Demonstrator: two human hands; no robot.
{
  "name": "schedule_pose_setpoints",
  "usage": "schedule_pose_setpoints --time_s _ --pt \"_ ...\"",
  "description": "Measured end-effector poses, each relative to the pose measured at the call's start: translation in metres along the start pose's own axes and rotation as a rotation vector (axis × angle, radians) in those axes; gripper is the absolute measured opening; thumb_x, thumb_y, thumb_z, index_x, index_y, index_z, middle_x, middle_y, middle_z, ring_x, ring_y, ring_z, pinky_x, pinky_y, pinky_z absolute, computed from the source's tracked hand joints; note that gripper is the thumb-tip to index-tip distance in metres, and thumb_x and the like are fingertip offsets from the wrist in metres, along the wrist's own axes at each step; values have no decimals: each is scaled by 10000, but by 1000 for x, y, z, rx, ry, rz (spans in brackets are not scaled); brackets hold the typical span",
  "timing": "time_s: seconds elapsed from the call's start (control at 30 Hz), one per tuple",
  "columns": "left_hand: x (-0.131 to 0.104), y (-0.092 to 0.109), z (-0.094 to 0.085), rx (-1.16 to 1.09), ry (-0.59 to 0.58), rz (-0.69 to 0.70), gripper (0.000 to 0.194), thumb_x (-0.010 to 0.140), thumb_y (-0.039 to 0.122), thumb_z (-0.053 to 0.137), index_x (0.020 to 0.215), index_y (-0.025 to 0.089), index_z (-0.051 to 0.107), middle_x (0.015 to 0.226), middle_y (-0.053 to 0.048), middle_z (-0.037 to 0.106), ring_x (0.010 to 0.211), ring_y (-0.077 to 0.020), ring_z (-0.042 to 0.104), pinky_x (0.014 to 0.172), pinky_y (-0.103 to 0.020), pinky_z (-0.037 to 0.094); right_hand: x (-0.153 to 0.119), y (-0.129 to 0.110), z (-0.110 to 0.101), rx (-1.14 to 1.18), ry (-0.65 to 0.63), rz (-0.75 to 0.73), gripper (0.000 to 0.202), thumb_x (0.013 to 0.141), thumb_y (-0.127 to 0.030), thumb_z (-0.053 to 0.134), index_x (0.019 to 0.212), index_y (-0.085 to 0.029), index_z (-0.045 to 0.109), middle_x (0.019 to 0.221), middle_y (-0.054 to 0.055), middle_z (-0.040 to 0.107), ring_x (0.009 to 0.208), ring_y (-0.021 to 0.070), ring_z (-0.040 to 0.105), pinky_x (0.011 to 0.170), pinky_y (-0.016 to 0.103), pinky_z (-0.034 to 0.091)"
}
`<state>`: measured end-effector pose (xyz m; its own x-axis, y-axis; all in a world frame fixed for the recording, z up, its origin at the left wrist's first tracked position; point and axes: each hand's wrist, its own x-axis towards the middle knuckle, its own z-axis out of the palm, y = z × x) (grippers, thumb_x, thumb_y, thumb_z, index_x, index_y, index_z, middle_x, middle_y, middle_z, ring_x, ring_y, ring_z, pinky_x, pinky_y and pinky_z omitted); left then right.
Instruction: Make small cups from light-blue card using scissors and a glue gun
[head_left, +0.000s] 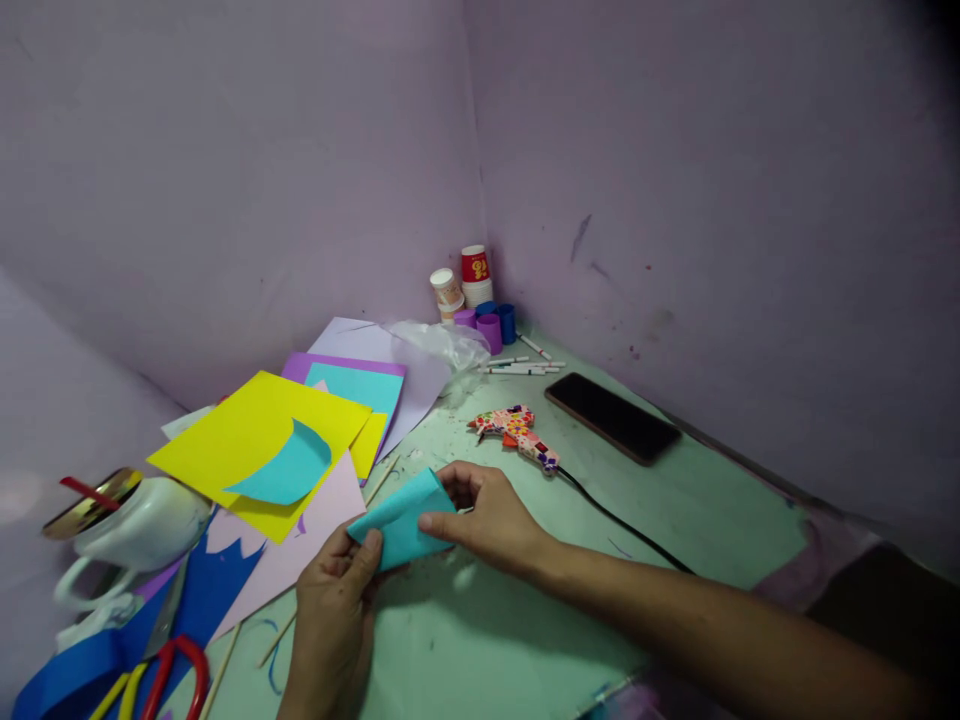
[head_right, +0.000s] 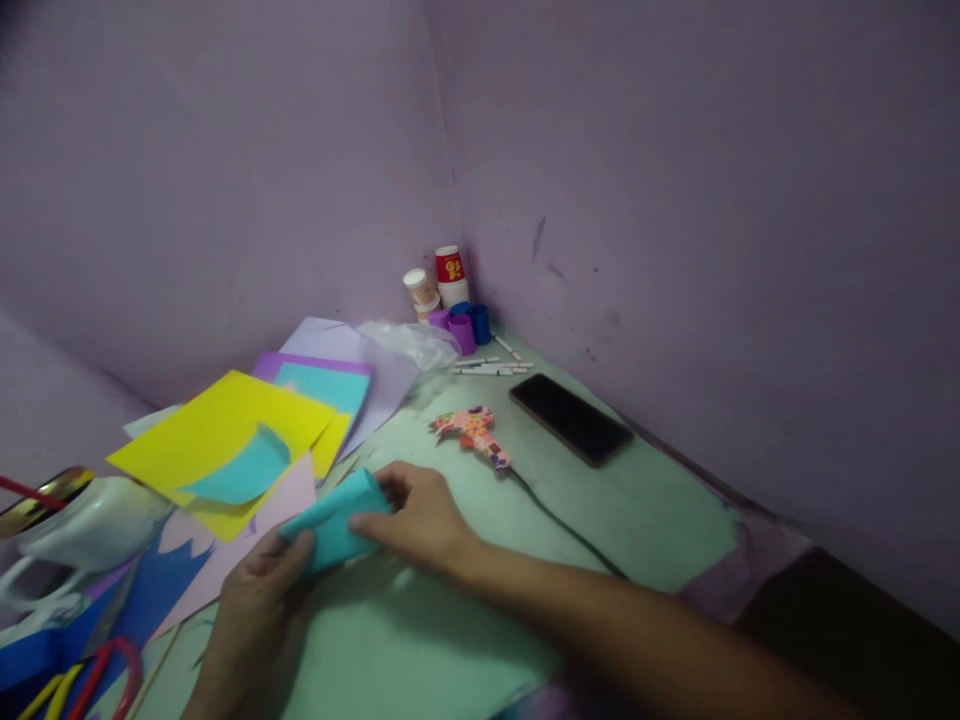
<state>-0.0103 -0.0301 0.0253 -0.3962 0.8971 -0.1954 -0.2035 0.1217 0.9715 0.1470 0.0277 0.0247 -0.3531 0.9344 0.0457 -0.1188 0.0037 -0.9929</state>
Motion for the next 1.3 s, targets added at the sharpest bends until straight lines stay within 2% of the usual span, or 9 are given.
schedule_pose_setpoints --time_s 0.13,0.2,0.27,0.37,0.47,0.6,0.87,1.03,1.3 --pt "-2 6 -3 206 -44 126 366 608 426 758 830 147 674 595 4 645 537 -145 573 514 -235 475 -1 -6 -5 -218 8 -52 616 528 -296 809 1103 -196 612 1057 84 657 911 226 604 739 336 494" --pt "-4 10 -4 337 -109 194 305 625 411 734 783 155 686 598 0 648 545 -146 565 519 -233 467 -2 -8 -7 -368 -23 -147 638 515 -344 820 1114 -220 637 1113 87 651 982 255 588 831 377 461" --pt "-8 15 -3 470 -169 262 248 636 382 711 762 169 706 636 -14 674 577 -158 581 538 -237 472 -4 -9 -9 -498 -119 -192 500 544 -373 804 1013 -232 704 977 61 701 908 250 609 841 380 442" --pt "-12 18 0 528 -151 332 251 618 334 712 823 189 723 735 -31 716 673 -185 631 621 -255 506 -4 -7 -8 -506 -259 -93 243 618 -336 747 827 -212 747 688 9 681 672 184 592 640 283 448" --pt "-13 18 1 383 -81 279 400 590 315 734 968 194 681 815 -39 723 723 -201 660 593 -260 527 -2 -6 -5 -318 -233 30 166 619 -316 722 665 -158 701 564 -18 588 555 130 509 515 221 387" --pt "-16 21 1 367 -70 208 256 620 363 700 761 149 683 559 -19 652 472 -140 572 424 -219 454 -1 -6 -5 -181 -207 121 234 607 -359 718 642 -137 650 568 -14 551 547 120 472 502 219 373" --pt "-26 27 5 441 -53 267 137 599 294 671 612 159 689 512 -10 625 441 -108 502 445 -217 405 -6 -9 -5 -205 -428 83 241 634 -360 737 673 -143 641 583 -25 525 555 102 436 529 216 354" --pt "-30 30 9 424 -79 161 195 577 309 667 693 153 668 477 23 585 428 -105 495 425 -208 394 -6 -6 -1 -169 -386 68 231 660 -351 721 653 -137 636 569 -27 544 536 96 456 526 215 378" --pt "-28 34 13 406 -94 68 183 574 320 631 494 161 590 384 35 526 378 -83 464 406 -193 378 -4 0 -4 -71 -418 170 292 652 -390 738 730 -113 687 632 8 652 565 119 550 565 233 434"
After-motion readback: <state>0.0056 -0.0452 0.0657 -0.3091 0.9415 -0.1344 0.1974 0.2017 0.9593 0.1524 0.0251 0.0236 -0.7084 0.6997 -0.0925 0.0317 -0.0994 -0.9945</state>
